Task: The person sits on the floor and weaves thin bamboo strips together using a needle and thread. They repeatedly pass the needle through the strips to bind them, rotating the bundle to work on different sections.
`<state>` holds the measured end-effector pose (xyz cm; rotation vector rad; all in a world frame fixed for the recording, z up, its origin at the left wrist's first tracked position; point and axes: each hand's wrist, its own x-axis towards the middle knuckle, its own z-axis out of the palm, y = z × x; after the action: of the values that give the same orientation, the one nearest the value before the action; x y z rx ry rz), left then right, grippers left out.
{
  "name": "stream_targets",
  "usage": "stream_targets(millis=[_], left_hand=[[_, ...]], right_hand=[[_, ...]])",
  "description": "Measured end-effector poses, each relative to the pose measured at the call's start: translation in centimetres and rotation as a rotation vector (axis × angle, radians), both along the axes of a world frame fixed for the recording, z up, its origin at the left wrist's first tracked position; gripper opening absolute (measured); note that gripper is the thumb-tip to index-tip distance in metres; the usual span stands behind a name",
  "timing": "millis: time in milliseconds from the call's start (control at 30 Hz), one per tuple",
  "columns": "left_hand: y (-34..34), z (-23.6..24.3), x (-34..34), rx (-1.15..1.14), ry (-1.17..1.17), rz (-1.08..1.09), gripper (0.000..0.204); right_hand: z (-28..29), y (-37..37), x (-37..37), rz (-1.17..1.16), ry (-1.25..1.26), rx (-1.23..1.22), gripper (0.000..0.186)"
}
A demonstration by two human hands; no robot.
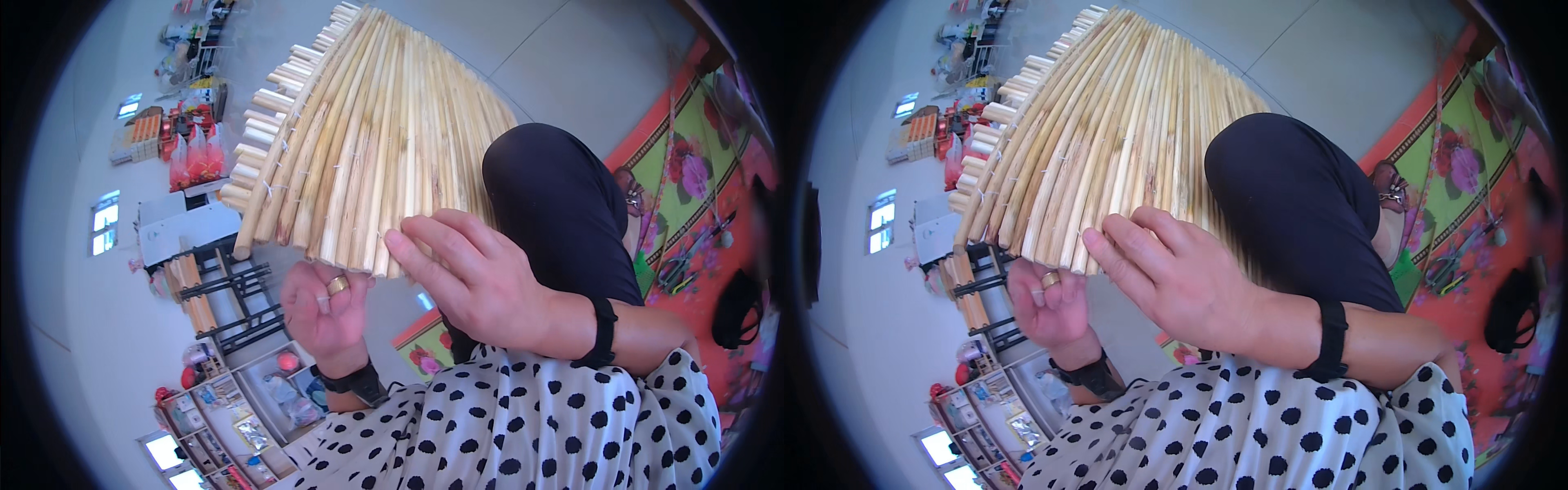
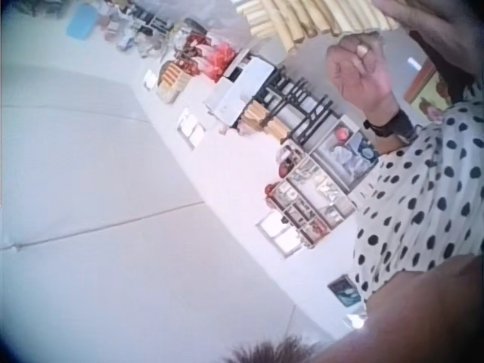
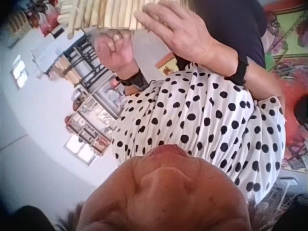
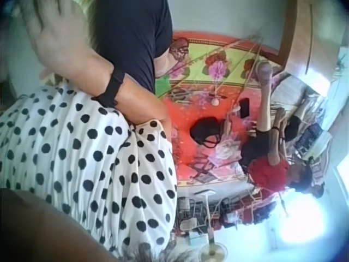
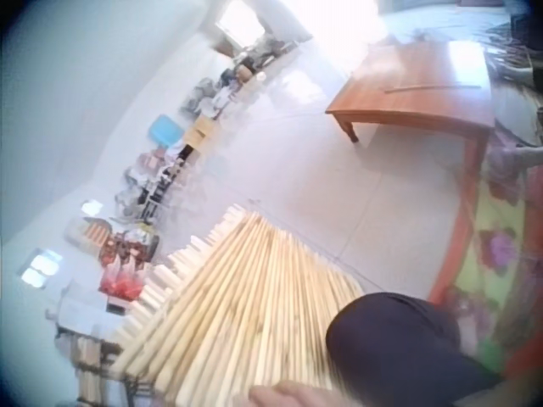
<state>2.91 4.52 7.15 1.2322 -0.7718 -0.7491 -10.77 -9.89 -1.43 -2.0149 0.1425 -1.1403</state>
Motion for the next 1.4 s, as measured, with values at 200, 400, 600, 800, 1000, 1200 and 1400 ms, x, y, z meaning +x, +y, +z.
stream_targets(millis=[200, 400, 600, 800, 1000, 1200, 1400], left_hand=[[0.8, -0.7, 1.2, 0.033, -0.004, 0.035, 0.035], [1.5, -2.4, 1.7, -0.064, 0.114, 0.006, 0.034], [1.9, -2.2, 1.8, -0.074, 0.150, 0.043, 0.034], [2.5, -2.3, 1.9, -0.039, 0.206, 0.140, 0.033], [3.3, -2.6, 2.5, -0.094, 0.373, 0.214, 0.023], [4.0, -2.5, 2.6, 0.004, 0.330, 0.270, 0.050], [2.8, -1.6, 1.5, 0.034, 0.309, 0.296, 0.046]], right_hand=[[0.0, 0.7, 0.4, 0.037, 0.085, -0.040, 0.062], [0.4, 1.3, -1.1, 0.025, 0.168, 0.029, 0.070], [0.2, 1.7, -1.7, 0.069, 0.148, 0.018, 0.070], [-0.4, 1.5, -2.0, 0.179, 0.119, 0.022, 0.076], [-1.2, 0.7, -2.0, 0.272, 0.084, 0.012, 0.072], [-1.7, -0.1, -1.9, 0.317, 0.064, 0.010, 0.066], [-1.5, -1.1, -2.3, 0.379, 0.089, 0.038, 0.074]])
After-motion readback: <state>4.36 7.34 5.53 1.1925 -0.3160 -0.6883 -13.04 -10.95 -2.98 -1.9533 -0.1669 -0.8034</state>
